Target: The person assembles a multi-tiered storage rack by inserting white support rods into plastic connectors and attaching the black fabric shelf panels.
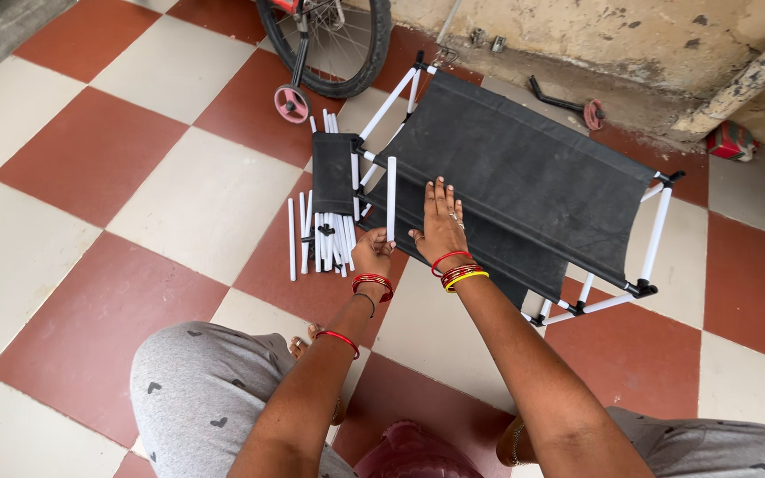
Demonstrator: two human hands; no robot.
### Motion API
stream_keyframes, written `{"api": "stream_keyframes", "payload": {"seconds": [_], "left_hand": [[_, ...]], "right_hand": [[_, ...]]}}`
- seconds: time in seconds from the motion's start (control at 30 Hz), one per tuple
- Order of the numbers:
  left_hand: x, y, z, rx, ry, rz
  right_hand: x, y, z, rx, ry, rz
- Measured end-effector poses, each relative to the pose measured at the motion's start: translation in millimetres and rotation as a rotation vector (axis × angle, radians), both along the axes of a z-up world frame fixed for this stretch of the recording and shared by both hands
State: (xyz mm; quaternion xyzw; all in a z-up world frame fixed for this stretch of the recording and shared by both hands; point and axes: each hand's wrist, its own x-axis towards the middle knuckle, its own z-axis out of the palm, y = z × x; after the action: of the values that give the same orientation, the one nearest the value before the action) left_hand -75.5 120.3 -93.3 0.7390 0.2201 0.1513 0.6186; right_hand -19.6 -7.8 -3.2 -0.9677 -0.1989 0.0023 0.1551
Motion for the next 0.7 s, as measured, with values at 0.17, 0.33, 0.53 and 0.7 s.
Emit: {"api": "stream_keyframes", "payload": {"seconds": [0.17,0.33,0.53,0.7], "left_hand": [[-1,20,-32,-0.029,0.047,0.033],[0,36,-62,-0.029,0.099,0.063],[0,53,-94,-0.056,0.229,0.164],[3,76,-127,0.104,0.397,0.262]], "right_hand": [[-9,6,1,-0.013,0.047,-0.063],[-14,8,-4,0.018,-0.001,-0.092],[-14,11,-17,-0.012,-0.096,-0.098],[-14,17,-27,-0.024,-0.157,-0.135]]}}
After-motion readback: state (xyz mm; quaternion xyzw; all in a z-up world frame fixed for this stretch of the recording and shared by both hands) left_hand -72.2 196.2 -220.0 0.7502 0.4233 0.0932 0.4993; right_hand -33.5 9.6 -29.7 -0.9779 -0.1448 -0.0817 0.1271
